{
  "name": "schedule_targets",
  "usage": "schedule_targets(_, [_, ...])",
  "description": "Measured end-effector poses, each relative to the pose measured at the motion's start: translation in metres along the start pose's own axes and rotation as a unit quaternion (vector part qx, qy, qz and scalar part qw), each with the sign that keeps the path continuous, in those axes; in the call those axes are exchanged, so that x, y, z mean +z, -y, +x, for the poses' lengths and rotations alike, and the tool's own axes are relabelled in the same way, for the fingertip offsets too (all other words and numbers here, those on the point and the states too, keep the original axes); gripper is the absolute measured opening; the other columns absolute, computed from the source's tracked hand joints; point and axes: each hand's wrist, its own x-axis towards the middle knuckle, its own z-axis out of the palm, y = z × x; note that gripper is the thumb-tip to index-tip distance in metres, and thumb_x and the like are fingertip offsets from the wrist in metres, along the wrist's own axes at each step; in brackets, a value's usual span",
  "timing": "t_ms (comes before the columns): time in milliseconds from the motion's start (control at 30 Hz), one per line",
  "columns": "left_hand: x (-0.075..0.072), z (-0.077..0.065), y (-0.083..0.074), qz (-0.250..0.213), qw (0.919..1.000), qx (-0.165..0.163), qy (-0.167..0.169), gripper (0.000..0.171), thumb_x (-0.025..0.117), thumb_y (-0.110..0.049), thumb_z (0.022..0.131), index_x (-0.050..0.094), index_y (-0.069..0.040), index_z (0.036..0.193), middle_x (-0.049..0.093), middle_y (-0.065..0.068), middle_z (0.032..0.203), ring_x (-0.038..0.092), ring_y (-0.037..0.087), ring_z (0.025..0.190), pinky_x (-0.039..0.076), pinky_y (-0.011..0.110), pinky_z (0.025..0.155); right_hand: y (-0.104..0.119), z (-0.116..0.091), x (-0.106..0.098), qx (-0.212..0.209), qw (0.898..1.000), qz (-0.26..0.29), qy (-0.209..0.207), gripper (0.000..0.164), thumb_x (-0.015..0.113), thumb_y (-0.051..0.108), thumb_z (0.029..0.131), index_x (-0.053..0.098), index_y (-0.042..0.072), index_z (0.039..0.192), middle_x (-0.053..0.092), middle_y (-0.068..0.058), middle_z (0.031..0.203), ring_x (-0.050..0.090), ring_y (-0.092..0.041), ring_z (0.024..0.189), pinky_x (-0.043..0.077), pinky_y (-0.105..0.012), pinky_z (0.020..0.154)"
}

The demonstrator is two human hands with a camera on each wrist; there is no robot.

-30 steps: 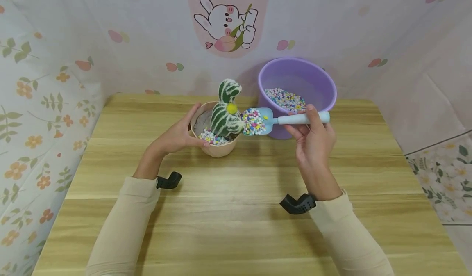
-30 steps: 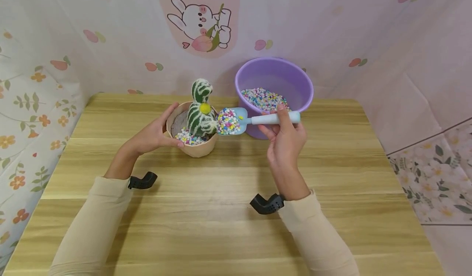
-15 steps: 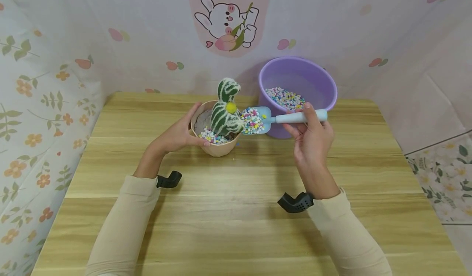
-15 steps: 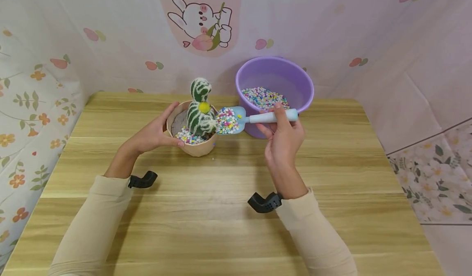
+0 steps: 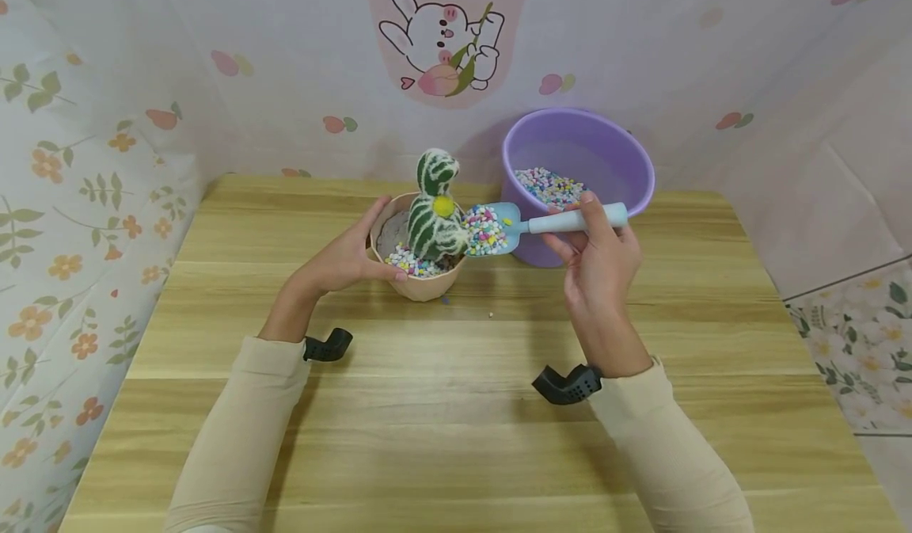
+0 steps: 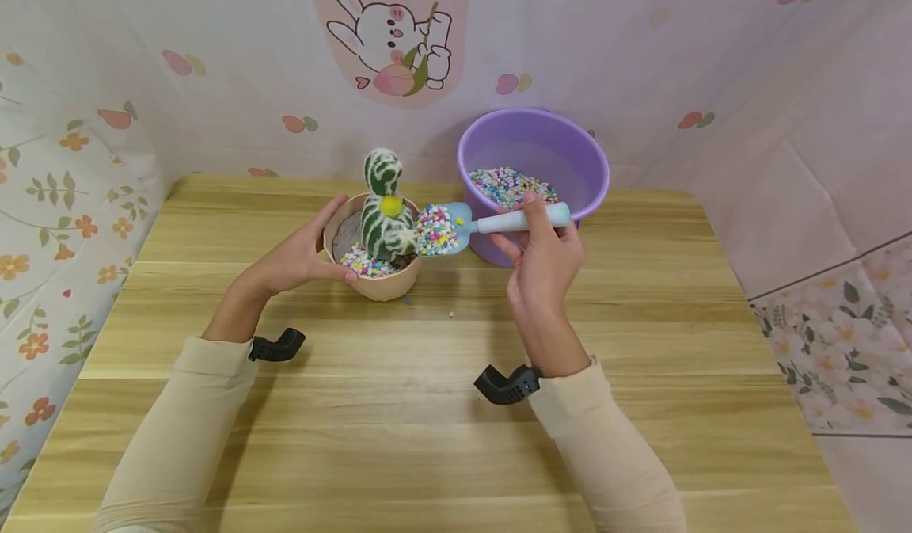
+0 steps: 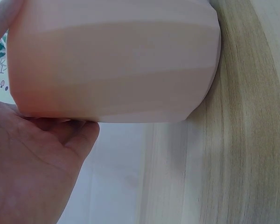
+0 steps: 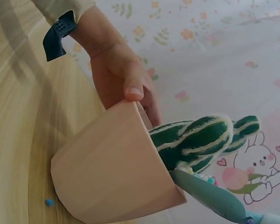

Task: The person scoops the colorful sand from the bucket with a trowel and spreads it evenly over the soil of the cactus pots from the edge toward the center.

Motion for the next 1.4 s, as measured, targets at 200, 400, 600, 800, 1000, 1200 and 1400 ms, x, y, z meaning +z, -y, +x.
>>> schedule_targets(200, [-0.001, 0.0, 0.0, 0.002, 1.0, -0.007, -0.004, 0.121, 0.086, -0.026, 0.074, -0.001, -0.021, 0.158, 0.003, -0.001, 0.163, 0.01, 0.022, 0.148, 0.015, 0.052, 0.118, -0.002, 0.001, 0.004, -0.005, 1.0, -0.013, 0.006, 0.029, 0.077, 0.012, 0.084, 0.064, -0.006, 0.102, 0.068, -0.016, 0.078, 0.073, -0.029, 0.072, 0.057, -0.038, 0.057])
schedule_targets(400, [-0.001, 0.0, -0.001, 0.003, 1.0, -0.008, -0.003, 0.121, 0.086, -0.028, 0.074, -0.002, -0.023, 0.158, 0.002, -0.002, 0.163, 0.008, 0.022, 0.148, 0.014, 0.053, 0.117, -0.003, 0.004, 0.007, -0.007, 1.0, -0.01, 0.012, 0.034, 0.081, 0.014, 0.08, 0.063, -0.007, 0.102, 0.067, -0.016, 0.078, 0.072, -0.028, 0.069, 0.056, -0.037, 0.056])
schedule_targets(600, [-0.001, 0.001, -0.002, 0.003, 1.0, -0.008, -0.003, 0.121, 0.086, -0.027, 0.074, -0.001, -0.024, 0.157, 0.003, -0.003, 0.163, 0.01, 0.021, 0.148, 0.015, 0.053, 0.117, -0.003, 0.006, 0.009, -0.008, 1.0, -0.013, 0.022, 0.034, 0.079, 0.013, 0.081, 0.06, -0.008, 0.1, 0.067, -0.016, 0.079, 0.071, -0.028, 0.068, 0.056, -0.036, 0.054])
schedule_targets(800, [0.0, 0.002, -0.001, 0.007, 0.9999, -0.012, -0.007, 0.12, 0.086, -0.026, 0.073, 0.001, -0.025, 0.158, 0.005, -0.002, 0.163, 0.013, 0.023, 0.147, 0.018, 0.053, 0.117, -0.001, 0.008, 0.012, -0.01, 0.999, -0.026, 0.025, 0.029, 0.079, 0.013, 0.082, 0.062, -0.005, 0.096, 0.067, -0.015, 0.08, 0.072, -0.026, 0.069, 0.057, -0.037, 0.055])
schedule_targets(1000, [-0.001, 0.001, -0.001, 0.007, 0.9999, -0.013, -0.007, 0.121, 0.087, -0.025, 0.072, 0.001, -0.025, 0.158, 0.006, 0.0, 0.163, 0.014, 0.023, 0.147, 0.018, 0.052, 0.117, 0.0, 0.009, 0.018, -0.021, 0.998, -0.05, 0.043, 0.028, 0.08, 0.013, 0.081, 0.062, -0.005, 0.092, 0.069, -0.017, 0.079, 0.071, -0.026, 0.066, 0.057, -0.036, 0.054])
schedule_targets(1200, [-0.001, 0.001, -0.001, 0.014, 0.9998, -0.01, -0.003, 0.122, 0.087, -0.027, 0.073, -0.001, -0.024, 0.158, 0.004, -0.001, 0.163, 0.011, 0.022, 0.148, 0.015, 0.052, 0.118, 0.002, 0.01, 0.022, -0.028, 0.996, -0.067, 0.048, 0.029, 0.081, 0.013, 0.08, 0.061, -0.005, 0.092, 0.068, -0.017, 0.082, 0.071, -0.025, 0.067, 0.057, -0.036, 0.053])
schedule_targets(1400, [-0.001, 0.001, -0.001, 0.018, 0.9998, -0.009, -0.005, 0.122, 0.087, -0.027, 0.073, -0.001, -0.023, 0.158, 0.004, 0.0, 0.163, 0.011, 0.022, 0.148, 0.015, 0.052, 0.118, 0.004, 0.01, 0.027, -0.036, 0.993, -0.097, 0.052, 0.025, 0.081, 0.013, 0.08, 0.063, -0.002, 0.089, 0.068, -0.015, 0.084, 0.071, -0.023, 0.066, 0.056, -0.033, 0.05])
